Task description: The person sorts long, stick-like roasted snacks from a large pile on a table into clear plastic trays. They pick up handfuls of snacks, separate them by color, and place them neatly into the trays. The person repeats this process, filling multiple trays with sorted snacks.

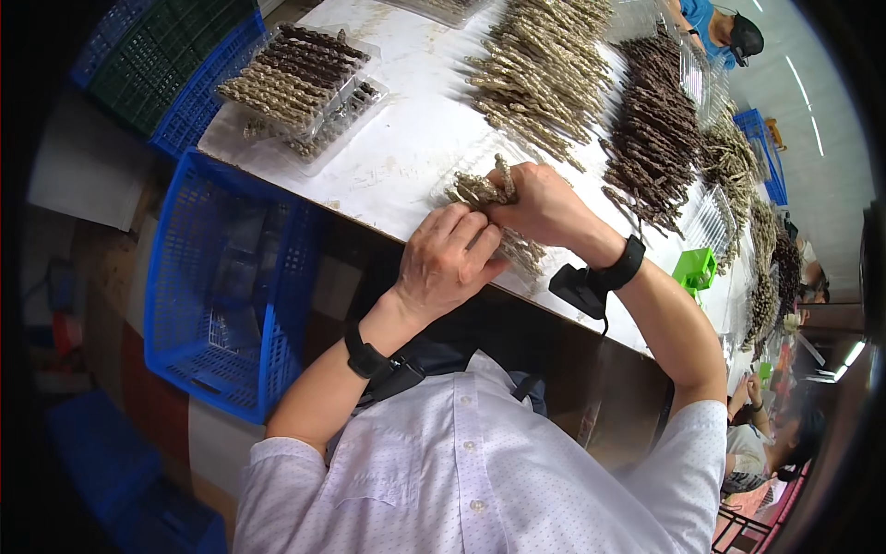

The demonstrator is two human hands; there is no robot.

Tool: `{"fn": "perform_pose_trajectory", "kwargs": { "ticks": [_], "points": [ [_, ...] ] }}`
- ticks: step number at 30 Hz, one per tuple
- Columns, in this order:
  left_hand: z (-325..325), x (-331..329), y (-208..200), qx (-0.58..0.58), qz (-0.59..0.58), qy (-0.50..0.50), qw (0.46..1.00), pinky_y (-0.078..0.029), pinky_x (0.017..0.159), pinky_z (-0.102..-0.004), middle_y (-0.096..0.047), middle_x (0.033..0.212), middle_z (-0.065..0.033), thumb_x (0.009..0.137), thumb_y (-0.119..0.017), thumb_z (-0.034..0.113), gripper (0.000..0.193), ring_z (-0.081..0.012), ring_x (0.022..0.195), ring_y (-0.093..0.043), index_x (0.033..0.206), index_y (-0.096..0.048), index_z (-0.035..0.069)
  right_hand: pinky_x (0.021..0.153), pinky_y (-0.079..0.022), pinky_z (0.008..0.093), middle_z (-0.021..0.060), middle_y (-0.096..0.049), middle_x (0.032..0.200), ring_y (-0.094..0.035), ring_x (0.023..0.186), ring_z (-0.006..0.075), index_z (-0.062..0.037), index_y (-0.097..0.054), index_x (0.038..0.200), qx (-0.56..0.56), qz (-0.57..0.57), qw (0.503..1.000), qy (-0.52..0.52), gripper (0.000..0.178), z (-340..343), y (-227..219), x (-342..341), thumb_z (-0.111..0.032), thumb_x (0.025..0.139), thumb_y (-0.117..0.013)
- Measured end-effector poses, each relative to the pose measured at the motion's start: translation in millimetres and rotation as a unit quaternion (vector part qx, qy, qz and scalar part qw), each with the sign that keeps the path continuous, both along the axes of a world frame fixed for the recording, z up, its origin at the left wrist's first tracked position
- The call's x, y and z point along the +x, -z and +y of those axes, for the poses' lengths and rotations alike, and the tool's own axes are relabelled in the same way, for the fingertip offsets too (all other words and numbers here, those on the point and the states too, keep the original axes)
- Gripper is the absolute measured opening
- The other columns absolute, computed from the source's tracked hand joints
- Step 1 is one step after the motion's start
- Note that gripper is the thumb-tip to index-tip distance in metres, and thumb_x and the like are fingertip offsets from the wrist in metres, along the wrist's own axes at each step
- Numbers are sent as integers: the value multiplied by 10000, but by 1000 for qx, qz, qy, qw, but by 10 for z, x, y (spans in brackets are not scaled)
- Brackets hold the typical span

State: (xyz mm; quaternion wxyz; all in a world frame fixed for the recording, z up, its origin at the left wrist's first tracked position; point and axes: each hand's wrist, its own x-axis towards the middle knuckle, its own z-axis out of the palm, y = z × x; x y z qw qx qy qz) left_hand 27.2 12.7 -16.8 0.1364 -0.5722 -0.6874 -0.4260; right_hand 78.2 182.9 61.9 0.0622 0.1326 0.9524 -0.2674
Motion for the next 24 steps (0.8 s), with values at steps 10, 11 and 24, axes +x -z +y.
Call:
{"fn": "perform_pose_trajectory", "kwargs": {
  "ticks": [10, 11, 24],
  "points": [
    [-29, -21, -96, -70, 3, 11, 997, -480, 865, -407, -578, 1004, -50, 662, -828, 260, 415, -264, 987, -558, 1011, -701, 73, 574, -486, 412, 207, -592, 591, -609, 551, 305, 52, -666, 795, -26, -22, 998, 56, 298, 53, -523, -15, -239, 774, -726],
    [-32, -20, -88, -70, -3, 9, 997, -481, 863, -408, -578, 1006, -49, 663, -828, 262, 415, -263, 988, -558, 1012, -702, 76, 567, -480, 413, 206, -586, 585, -605, 544, 301, 54, -661, 782, -26, -20, 998, 59, 301, 26, -586, -9, -238, 772, -732],
    [-24, -5, -89, -76, -3, 6, 997, -477, 841, -405, -572, 1004, -47, 676, -824, 288, 413, -257, 976, -552, 1021, -704, 95, 627, -508, 437, 229, -618, 651, -645, 637, 362, 30, -695, 867, 31, -36, 999, -11, 296, 157, -420, 110, -241, 760, -747]
  ]
}}
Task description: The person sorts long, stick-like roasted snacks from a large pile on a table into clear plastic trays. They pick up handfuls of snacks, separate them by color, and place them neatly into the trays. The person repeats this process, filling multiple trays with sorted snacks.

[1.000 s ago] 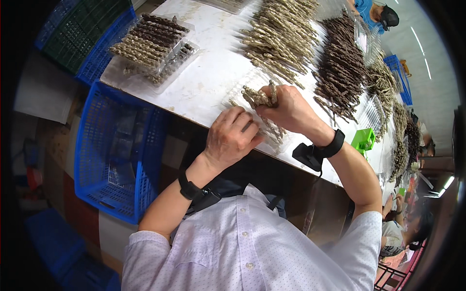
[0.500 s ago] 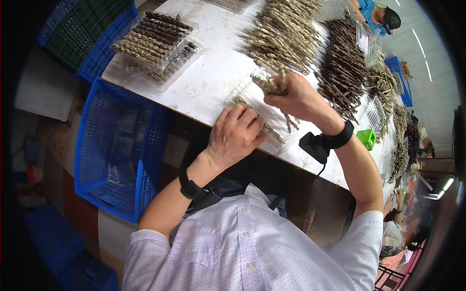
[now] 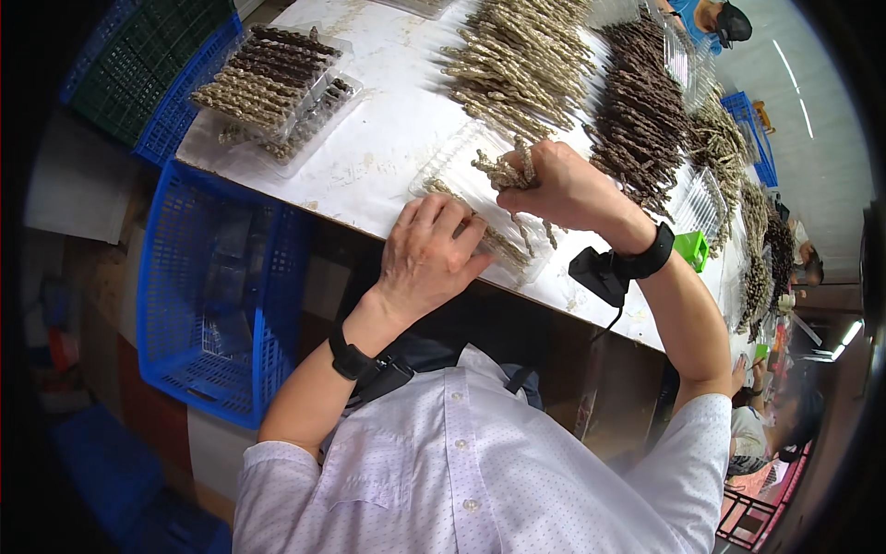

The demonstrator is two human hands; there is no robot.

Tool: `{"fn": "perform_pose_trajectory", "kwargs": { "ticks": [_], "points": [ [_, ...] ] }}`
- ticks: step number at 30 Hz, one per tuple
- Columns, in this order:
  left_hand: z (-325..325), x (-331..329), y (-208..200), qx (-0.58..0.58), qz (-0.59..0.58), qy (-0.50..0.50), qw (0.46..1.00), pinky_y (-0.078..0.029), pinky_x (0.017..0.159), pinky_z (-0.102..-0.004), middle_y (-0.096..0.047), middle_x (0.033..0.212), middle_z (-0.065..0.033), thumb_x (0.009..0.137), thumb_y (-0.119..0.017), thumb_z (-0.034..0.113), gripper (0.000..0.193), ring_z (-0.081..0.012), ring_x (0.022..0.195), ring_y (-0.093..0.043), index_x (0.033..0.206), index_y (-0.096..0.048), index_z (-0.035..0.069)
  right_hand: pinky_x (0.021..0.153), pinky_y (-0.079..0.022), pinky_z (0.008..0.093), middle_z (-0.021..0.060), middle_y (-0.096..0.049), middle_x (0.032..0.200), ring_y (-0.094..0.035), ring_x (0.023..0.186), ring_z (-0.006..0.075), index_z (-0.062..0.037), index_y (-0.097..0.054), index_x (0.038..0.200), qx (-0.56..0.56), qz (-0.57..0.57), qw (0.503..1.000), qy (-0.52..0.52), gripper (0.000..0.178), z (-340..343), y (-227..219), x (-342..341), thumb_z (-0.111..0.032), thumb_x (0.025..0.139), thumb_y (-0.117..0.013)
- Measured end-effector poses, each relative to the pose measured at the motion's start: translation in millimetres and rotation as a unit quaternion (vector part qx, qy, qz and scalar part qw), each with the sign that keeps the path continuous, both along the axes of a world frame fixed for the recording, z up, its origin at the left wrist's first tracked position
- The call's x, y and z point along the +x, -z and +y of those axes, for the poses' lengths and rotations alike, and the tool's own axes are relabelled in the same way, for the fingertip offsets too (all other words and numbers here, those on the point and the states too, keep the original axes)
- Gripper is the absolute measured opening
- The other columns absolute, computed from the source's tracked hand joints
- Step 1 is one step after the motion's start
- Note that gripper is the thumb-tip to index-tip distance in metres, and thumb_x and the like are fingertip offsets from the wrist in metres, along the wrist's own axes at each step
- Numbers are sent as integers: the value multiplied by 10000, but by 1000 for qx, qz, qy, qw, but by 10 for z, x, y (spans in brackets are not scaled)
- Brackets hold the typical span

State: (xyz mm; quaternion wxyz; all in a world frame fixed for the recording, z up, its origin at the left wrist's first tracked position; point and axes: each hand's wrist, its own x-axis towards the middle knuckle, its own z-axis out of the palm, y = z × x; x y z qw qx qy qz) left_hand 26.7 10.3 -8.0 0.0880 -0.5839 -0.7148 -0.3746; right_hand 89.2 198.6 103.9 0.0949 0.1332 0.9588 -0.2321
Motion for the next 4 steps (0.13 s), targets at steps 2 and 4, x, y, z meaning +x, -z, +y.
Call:
{"fn": "perform_pose_trajectory", "kwargs": {
  "ticks": [2, 4],
  "points": [
    [0, 6, 2, -2, -1, 1, 1000, -476, 841, -407, -571, 1008, -49, 681, -821, 283, 407, -256, 976, -552, 1024, -705, 97, 655, -514, 442, 227, -625, 664, -651, 663, 373, 16, -703, 871, 6, -16, 1000, -12, 296, -16, 3, -21, -252, 758, -754],
    [2, -1, 20, -3, -2, 2, 1000, -477, 841, -407, -571, 1014, -52, 687, -818, 273, 397, -256, 976, -553, 1027, -707, 102, 669, -517, 444, 226, -629, 670, -655, 676, 378, 9, -707, 873, 7, -19, 1000, -20, 296, -37, 7, -61, -257, 756, -757]
  ]
}}
